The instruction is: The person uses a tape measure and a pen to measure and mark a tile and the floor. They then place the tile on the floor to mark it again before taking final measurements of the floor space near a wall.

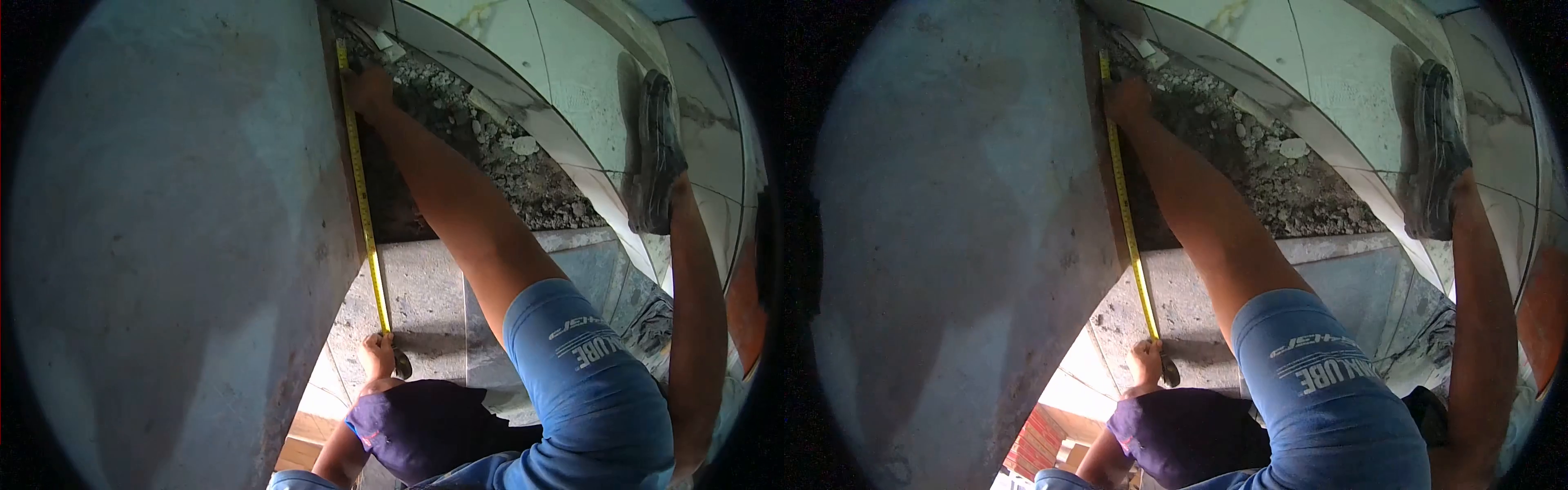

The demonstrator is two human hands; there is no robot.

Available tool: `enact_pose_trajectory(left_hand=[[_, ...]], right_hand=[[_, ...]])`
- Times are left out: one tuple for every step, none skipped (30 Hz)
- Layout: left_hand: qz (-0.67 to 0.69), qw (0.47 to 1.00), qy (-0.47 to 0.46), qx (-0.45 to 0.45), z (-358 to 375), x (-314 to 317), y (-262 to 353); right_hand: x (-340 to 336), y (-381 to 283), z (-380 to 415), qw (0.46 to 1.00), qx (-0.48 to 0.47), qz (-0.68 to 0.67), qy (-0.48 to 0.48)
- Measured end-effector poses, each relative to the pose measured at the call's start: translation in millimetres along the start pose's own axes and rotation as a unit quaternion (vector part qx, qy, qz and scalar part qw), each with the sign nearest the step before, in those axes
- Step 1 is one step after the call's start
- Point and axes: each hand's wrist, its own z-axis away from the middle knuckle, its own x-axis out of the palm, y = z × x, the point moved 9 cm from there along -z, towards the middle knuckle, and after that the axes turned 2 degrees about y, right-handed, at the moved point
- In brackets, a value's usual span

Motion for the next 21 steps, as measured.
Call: enact_pose_trajectory(left_hand=[[0.001,1.000,0.003,0.002,0,-1,2],[0.038,0.999,-0.010,-0.035,2,1,-2],[0.075,0.994,-0.022,-0.071,3,5,-6],[0.084,0.993,-0.014,-0.081,3,7,-10],[0.084,0.993,-0.011,-0.078,3,12,-16],[0.109,0.993,0.016,-0.046,2,10,-13],[0.132,0.990,0.043,-0.014,1,7,-11],[0.161,0.986,0.022,-0.045,2,12,-20],[0.160,0.986,0.024,-0.044,2,13,-23],[0.160,0.986,0.033,-0.032,1,14,-23],[0.160,0.986,0.042,-0.021,2,14,-24],[0.158,0.986,0.056,-0.008,2,15,-26],[0.160,0.985,0.058,-0.008,2,18,-31],[0.164,0.985,0.059,-0.019,3,22,-38],[0.167,0.984,0.060,-0.030,2,22,-39],[0.169,0.983,0.063,-0.030,2,21,-37],[0.165,0.984,0.060,-0.029,4,20,-36],[0.161,0.985,0.058,-0.028,4,20,-35],[0.162,0.985,0.059,-0.027,5,22,-37],[0.153,0.985,0.070,-0.024,5,22,-38],[0.142,0.986,0.081,-0.021,6,20,-36]], right_hand=[[3,2,-5,0.998,0.050,-0.016,-0.031],[2,-3,-7,0.998,0.048,-0.018,-0.030],[6,-1,-9,0.998,0.049,0.001,-0.030],[9,1,-11,0.998,0.051,0.020,-0.031],[11,1,-15,0.998,0.048,0.017,-0.029],[14,6,-18,0.997,0.069,0.012,-0.038],[18,11,-19,0.995,0.091,0.007,-0.046],[20,12,-21,0.995,0.090,0.005,-0.046],[24,18,-23,0.993,0.107,0.005,-0.049],[29,22,-26,0.991,0.122,0.006,-0.053],[32,25,-29,0.991,0.120,0.005,-0.053],[32,23,-32,0.994,0.102,0.006,-0.044],[32,22,-35,0.996,0.085,0.007,-0.035],[31,24,-38,0.996,0.082,0.007,-0.036],[36,17,-42,0.993,0.017,0.086,-0.080],[46,9,-42,0.978,-0.048,0.163,-0.124],[51,7,-42,0.978,-0.050,0.163,-0.124],[42,19,-45,0.995,0.034,0.086,-0.037],[34,34,-42,0.992,0.118,0.006,0.050],[36,37,-45,0.992,0.116,0.006,0.049],[40,33,-49,0.998,0.064,-0.010,0.017]])
